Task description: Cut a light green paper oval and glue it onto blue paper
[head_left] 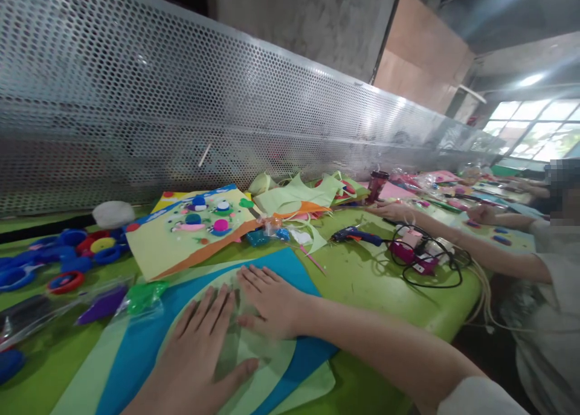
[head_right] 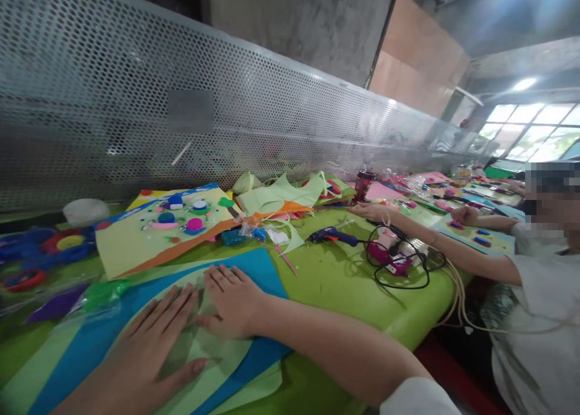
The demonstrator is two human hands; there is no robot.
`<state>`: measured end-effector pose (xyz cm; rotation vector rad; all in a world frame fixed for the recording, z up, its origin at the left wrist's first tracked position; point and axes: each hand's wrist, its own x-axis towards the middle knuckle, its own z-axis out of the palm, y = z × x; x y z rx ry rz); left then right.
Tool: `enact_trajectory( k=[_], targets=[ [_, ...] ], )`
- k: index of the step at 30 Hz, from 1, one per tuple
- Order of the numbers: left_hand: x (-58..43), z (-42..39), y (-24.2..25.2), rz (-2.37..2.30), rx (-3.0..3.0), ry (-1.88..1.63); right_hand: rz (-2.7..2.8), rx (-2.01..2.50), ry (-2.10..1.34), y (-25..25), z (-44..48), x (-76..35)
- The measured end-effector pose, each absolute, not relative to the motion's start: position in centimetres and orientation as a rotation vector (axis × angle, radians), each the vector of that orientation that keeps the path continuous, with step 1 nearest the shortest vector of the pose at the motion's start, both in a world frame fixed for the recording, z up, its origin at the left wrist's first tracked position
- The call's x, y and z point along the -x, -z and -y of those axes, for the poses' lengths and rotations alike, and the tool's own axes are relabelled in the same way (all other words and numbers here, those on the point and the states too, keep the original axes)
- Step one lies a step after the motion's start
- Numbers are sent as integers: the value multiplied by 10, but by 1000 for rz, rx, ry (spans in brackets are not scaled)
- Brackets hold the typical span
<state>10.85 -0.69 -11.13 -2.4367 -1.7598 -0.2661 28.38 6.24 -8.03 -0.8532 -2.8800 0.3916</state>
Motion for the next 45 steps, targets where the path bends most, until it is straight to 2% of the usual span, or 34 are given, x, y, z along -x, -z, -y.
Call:
enact_trajectory(
  k=[5,15,20,26,45],
  targets=[
    [-105,8,112,1901,2360,248,2877,858,-404,79,-63,-285],
    [-101,8,122,1839,2321,267,2887,876,-425,78,-62,-284],
    [-94,8,130,1631,2223,406,2854,867,-422,77,-60,-286],
    [-98,5,113,1288,2213,444,2842,876,-461,72,-57,-287],
    [-99,-1,112,1176,2223,400,2869,911,-526,67,-52,-289]
  ],
)
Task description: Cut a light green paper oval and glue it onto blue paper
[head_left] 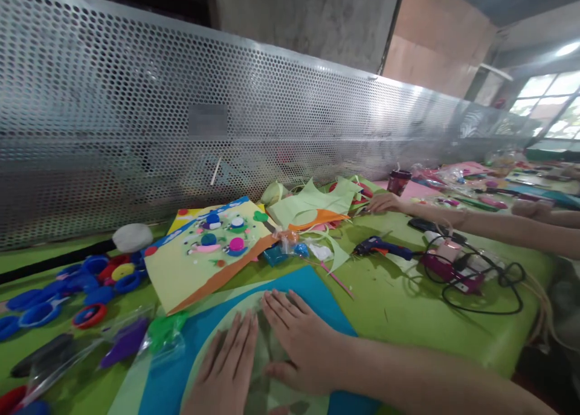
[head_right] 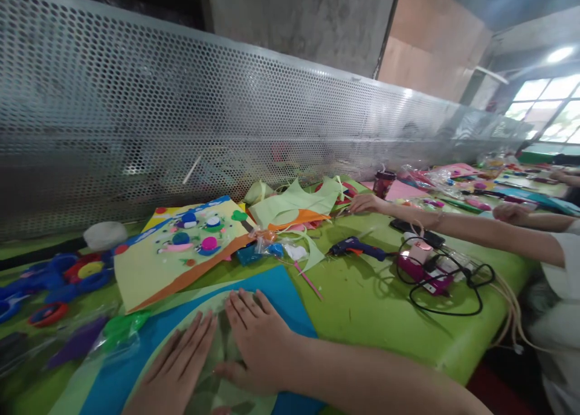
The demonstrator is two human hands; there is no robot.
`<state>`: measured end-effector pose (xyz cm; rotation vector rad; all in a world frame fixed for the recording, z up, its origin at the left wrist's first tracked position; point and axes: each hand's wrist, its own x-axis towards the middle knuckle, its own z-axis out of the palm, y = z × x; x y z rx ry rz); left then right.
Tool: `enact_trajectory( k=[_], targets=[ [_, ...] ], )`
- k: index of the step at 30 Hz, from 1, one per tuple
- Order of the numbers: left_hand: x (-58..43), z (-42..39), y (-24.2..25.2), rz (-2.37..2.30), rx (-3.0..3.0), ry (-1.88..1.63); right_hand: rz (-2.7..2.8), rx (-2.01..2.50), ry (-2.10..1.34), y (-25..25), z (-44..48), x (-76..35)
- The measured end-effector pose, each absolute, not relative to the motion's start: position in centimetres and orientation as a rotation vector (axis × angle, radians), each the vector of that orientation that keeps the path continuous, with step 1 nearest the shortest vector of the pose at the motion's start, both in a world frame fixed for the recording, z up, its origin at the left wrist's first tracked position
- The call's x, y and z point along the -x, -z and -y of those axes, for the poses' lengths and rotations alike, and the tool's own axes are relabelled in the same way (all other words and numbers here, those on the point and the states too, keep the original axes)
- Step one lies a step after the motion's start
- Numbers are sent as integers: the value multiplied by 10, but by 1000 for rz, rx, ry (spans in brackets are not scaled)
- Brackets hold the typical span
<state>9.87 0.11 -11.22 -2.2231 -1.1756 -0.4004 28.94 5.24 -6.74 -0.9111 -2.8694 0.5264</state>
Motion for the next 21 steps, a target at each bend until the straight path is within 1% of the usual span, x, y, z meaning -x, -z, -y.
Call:
enact_trajectory(
  k=[5,10,15,21],
  targets=[
    [-99,-1,113,1174,2298,420,2879,909,-547,71,-55,-289],
    [-98,0,115,1187,2248,427,2845,900,-530,69,-53,-291],
    [-94,0,119,1235,2263,454,2855,923,-461,66,-50,-291],
    [-92,4,107,1193,2297,416,2851,873,-474,58,-49,-292]
  ],
)
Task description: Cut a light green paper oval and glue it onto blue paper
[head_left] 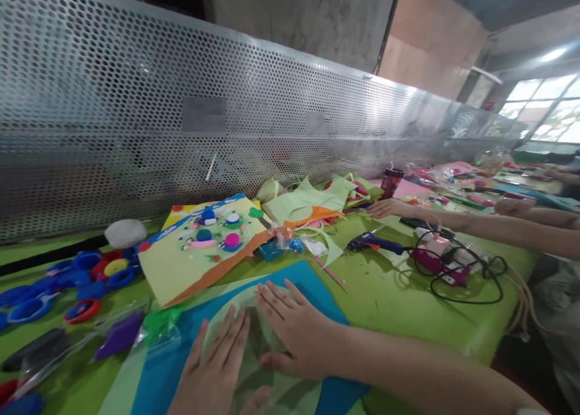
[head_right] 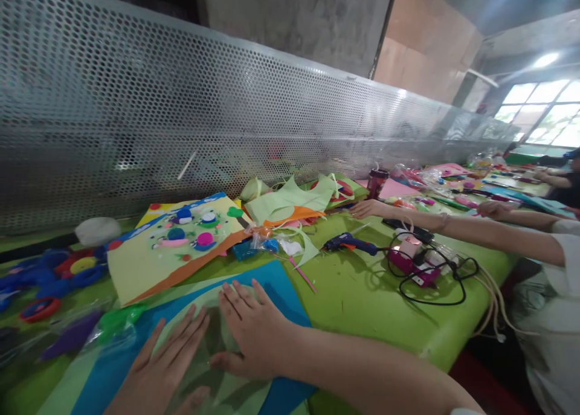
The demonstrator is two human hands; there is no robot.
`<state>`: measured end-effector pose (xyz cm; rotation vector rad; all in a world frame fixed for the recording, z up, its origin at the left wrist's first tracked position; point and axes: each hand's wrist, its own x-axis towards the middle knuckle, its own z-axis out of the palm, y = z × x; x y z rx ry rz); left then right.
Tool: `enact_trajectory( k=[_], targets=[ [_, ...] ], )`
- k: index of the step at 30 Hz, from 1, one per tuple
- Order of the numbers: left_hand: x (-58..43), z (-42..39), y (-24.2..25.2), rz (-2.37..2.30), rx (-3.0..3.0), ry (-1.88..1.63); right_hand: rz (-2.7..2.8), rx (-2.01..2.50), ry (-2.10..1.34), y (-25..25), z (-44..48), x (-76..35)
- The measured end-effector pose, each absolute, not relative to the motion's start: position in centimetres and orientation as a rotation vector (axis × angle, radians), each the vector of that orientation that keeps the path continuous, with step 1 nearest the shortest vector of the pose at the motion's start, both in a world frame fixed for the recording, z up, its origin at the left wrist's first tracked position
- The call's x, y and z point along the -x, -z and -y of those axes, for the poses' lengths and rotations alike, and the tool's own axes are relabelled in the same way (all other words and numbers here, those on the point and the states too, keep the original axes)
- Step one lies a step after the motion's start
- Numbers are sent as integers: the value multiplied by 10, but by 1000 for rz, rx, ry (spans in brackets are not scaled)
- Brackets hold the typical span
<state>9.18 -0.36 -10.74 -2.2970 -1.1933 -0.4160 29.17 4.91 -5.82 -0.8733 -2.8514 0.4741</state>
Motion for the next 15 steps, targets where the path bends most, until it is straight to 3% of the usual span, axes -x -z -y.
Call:
enact_trajectory(
  k=[7,15],
  targets=[
    [-94,5,99,1190,2367,402,2900,852,-652,58,-44,-293],
    [-96,4,107,1144,2224,328,2929,858,-614,65,-46,-290]
  ],
)
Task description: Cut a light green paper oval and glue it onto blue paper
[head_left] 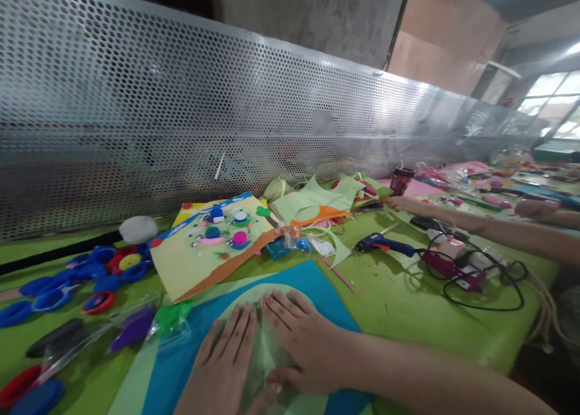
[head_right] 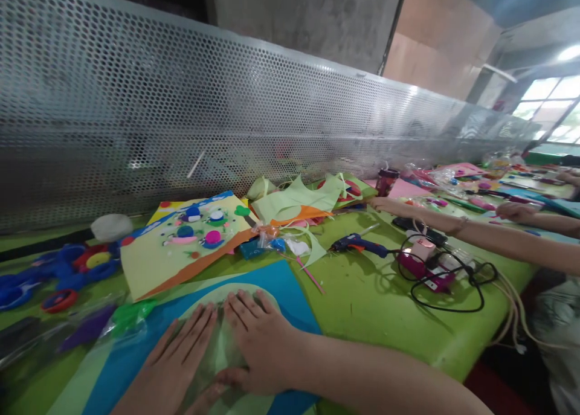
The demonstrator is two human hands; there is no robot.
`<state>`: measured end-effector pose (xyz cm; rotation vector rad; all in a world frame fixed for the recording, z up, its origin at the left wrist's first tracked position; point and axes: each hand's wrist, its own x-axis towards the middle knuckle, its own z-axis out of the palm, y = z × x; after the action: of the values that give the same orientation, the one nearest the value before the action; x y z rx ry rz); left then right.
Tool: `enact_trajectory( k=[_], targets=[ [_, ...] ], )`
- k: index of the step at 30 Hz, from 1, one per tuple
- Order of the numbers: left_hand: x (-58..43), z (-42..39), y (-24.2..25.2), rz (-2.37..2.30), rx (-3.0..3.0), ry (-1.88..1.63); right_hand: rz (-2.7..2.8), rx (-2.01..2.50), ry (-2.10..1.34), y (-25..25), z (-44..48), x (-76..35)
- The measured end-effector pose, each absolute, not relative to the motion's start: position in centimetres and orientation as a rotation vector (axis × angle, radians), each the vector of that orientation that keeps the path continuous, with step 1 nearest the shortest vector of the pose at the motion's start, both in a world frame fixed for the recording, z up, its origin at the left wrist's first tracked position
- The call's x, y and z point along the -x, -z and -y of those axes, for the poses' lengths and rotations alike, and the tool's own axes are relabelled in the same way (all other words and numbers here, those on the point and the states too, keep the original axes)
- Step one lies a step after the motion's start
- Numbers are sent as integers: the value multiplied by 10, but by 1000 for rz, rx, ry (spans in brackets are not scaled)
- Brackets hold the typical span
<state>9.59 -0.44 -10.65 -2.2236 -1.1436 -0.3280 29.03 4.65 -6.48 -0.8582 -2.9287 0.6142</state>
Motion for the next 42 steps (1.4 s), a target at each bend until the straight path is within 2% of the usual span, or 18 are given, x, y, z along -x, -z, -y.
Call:
enact_trajectory(
  k=[15,32,38,42],
  targets=[
    [-95,5,110,1248,2296,327,2929,902,-678,60,-46,-288],
    [-105,14,109,1327,2407,359,2947,897,-537,68,-54,-288],
    [-106,12,95,1706,2412,251,2916,889,-486,63,-58,-283],
    [-105,9,97,1686,2442,270,2923,832,-498,66,-58,-278]
  ],
)
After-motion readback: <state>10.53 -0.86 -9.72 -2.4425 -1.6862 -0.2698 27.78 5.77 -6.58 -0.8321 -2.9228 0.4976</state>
